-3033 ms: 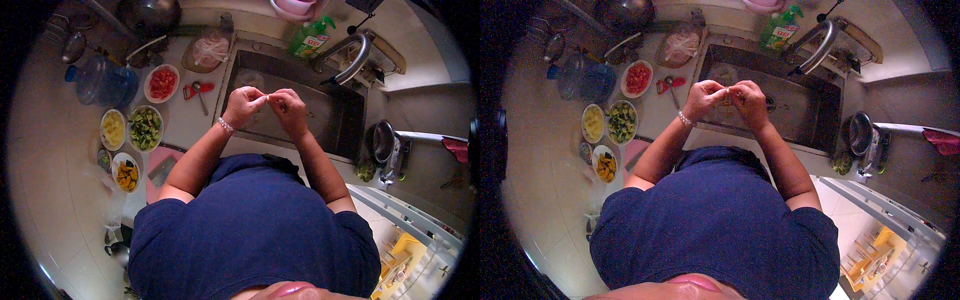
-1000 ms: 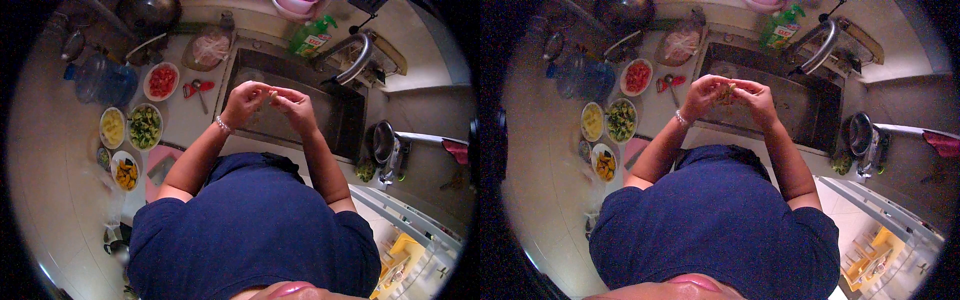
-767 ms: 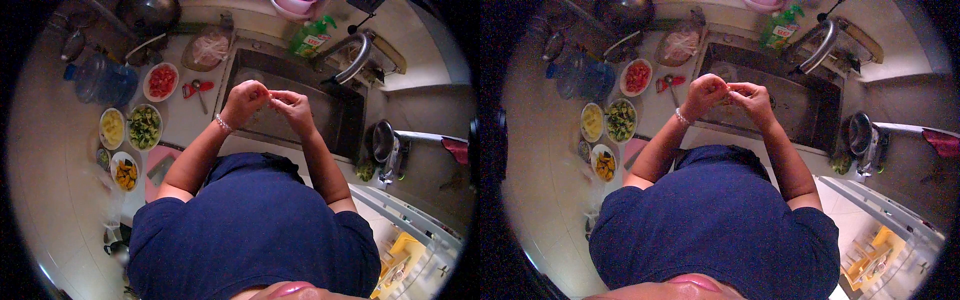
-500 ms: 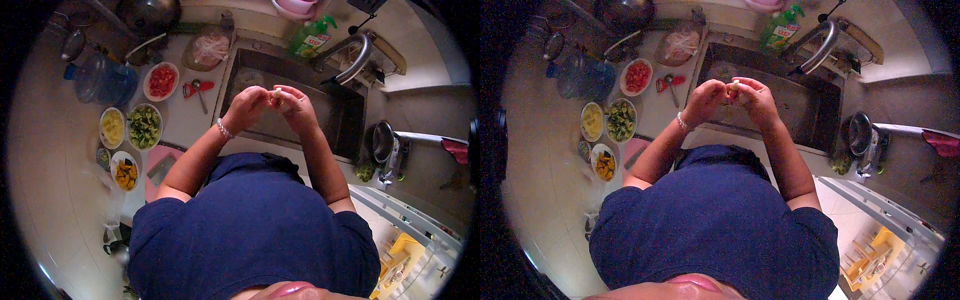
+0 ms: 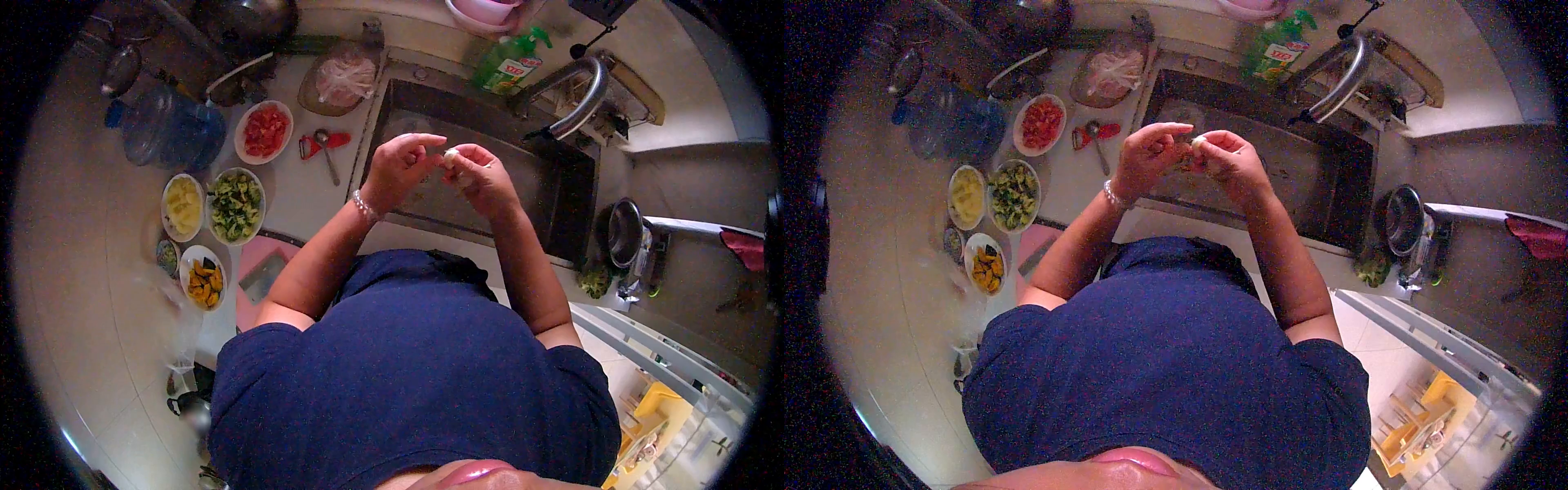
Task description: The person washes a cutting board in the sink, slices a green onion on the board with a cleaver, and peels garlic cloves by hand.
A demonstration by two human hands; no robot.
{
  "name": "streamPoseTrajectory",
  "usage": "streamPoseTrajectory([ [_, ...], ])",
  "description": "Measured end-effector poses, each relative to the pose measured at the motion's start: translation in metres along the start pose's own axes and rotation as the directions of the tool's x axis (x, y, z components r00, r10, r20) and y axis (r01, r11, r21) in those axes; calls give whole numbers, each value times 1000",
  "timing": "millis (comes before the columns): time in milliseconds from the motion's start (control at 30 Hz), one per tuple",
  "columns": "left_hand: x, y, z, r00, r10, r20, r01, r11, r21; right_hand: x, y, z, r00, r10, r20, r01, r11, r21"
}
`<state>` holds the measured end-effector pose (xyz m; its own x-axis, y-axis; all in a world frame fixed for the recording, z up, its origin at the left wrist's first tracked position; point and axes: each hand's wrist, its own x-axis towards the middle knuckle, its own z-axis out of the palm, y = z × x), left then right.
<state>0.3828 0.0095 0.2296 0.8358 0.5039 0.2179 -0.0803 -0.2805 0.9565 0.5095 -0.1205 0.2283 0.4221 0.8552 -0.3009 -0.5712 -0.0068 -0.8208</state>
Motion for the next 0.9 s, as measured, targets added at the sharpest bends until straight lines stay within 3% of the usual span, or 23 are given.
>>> streamPoseTrajectory([
  [67,3,-3,3,993,114,-21,-113,994,7,0,1,-1,1000,-9,-10,9,996,-92],
  [200,2,-13,7,995,96,7,-96,995,-36,-3,-2,-1,1000,6,-9,-8,977,-215],
  [267,2,-15,9,999,50,17,-48,993,-108,-2,1,-5,1000,21,16,-18,989,-146],
  [367,-2,-9,7,994,100,48,-100,995,5,0,3,-7,999,34,16,-36,995,96],
  [467,-9,-22,8,1000,-14,7,15,976,-217,3,4,-11,997,54,45,-65,956,286],
  [500,-11,-25,4,998,-62,10,62,978,-199,3,4,-13,996,61,62,-78,941,328],
  [567,-12,-15,-6,987,-159,14,159,974,-164,2,4,-12,997,63,34,-71,933,354],
  [667,-10,-10,-7,986,-166,-27,166,986,12,3,2,-10,997,69,25,-73,935,347],
  [767,-9,-10,-9,986,-168,8,167,985,52,4,4,-9,998,56,20,-59,942,329],
  [900,-6,-9,-2,987,-160,1,160,985,-60,2,1,-3,999,37,-35,-26,964,266],
])
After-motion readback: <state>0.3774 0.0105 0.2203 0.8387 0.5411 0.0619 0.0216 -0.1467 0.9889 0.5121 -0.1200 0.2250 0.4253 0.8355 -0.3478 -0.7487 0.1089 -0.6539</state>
